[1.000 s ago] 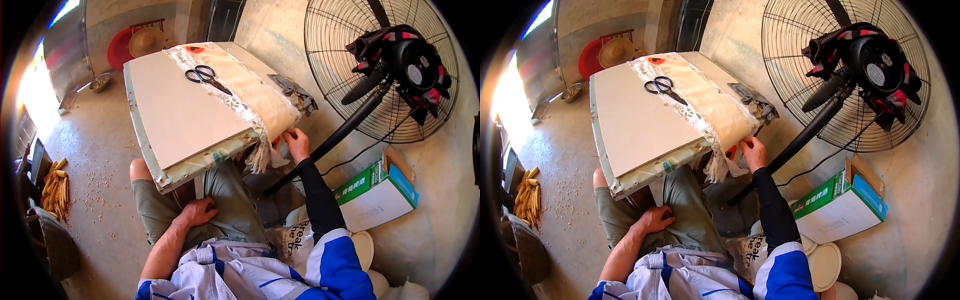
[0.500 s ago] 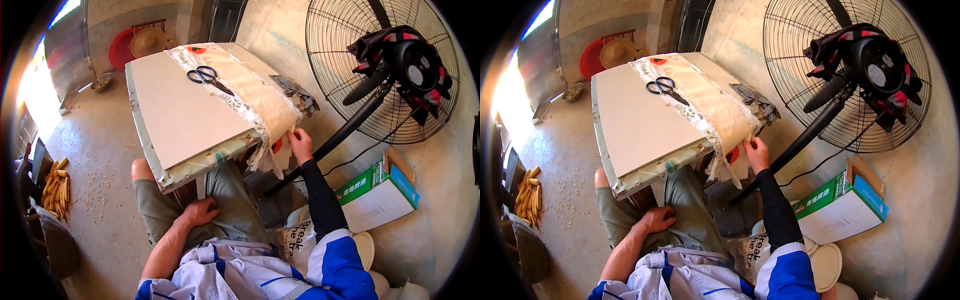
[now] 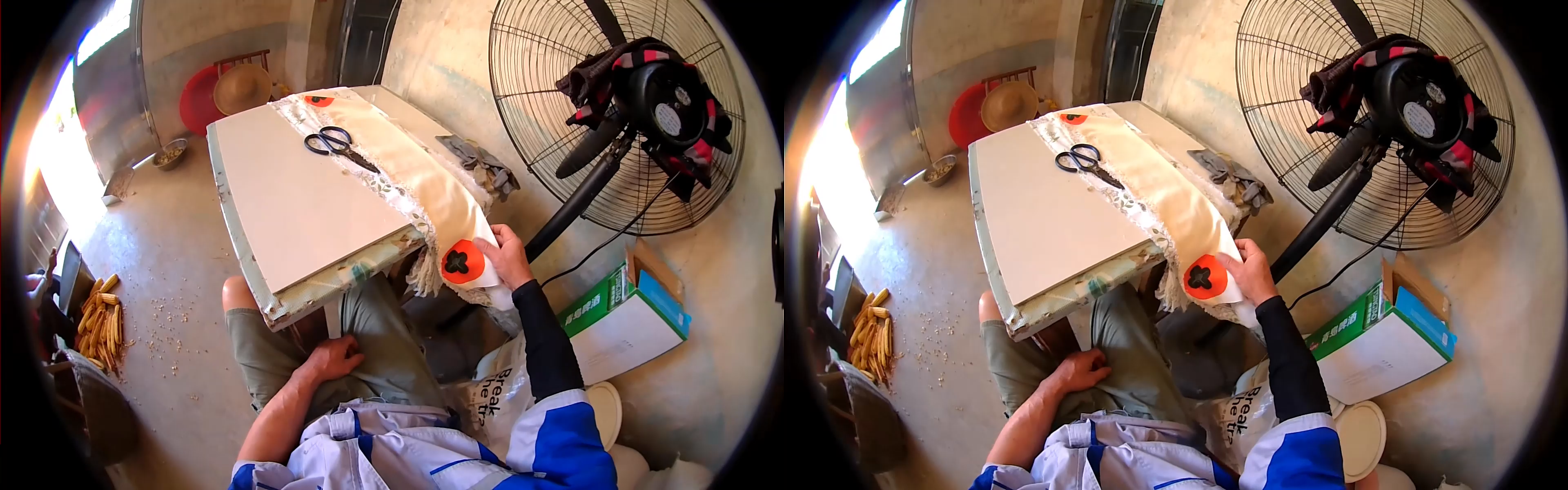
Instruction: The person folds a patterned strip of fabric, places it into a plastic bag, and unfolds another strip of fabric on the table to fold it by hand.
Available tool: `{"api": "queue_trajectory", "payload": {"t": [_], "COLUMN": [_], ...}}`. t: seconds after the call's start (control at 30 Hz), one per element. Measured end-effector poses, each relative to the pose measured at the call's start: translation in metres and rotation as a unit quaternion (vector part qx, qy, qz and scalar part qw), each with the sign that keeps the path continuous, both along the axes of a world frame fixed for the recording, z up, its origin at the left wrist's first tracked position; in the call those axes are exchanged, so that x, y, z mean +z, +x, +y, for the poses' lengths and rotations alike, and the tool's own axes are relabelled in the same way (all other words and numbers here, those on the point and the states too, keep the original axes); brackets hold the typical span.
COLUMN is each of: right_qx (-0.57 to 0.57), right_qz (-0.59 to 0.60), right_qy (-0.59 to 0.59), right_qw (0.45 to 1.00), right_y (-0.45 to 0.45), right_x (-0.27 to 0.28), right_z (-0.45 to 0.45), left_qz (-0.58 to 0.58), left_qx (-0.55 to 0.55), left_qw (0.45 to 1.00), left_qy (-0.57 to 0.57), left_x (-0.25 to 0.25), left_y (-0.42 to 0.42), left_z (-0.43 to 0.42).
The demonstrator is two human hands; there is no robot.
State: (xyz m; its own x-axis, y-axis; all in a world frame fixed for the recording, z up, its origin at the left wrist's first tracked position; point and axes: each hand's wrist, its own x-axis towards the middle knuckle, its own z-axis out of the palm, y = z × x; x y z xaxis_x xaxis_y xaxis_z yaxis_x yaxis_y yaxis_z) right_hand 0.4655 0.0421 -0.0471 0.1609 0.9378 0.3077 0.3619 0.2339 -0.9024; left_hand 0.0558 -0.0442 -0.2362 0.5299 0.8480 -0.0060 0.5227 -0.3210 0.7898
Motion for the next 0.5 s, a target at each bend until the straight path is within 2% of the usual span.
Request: {"api": "queue_trajectory", "payload": {"t": [0.1,0.17,0.3,0.4,0.5], "right_qx": [-0.011,-0.046,-0.014,0.007,0.028], "right_qz": [-0.158,-0.213,-0.136,-0.044,0.041], "right_qy": [0.003,0.014,-0.015,-0.041,-0.060], "right_qw": [0.987,0.976,0.990,0.998,0.997], "right_y": [0.008,0.008,0.005,0.000,-0.007], "right_x": [-0.011,-0.008,0.003,0.003,0.006], "right_z": [-0.006,-0.015,-0.026,-0.028,-0.030], "left_qz": [0.017,0.019,0.061,-0.030,-0.113], "left_qx": [0.003,0.000,-0.025,0.000,-0.016], "left_qw": [1.000,1.000,0.998,0.998,0.993], "left_qy": [-0.018,-0.014,0.015,0.048,-0.005], "left_x": [0.005,0.010,0.023,0.058,0.114], "left_y": [0.001,0.002,0.002,0.018,0.050], "left_z": [-0.001,-0.002,0.002,0.004,0.004]}}
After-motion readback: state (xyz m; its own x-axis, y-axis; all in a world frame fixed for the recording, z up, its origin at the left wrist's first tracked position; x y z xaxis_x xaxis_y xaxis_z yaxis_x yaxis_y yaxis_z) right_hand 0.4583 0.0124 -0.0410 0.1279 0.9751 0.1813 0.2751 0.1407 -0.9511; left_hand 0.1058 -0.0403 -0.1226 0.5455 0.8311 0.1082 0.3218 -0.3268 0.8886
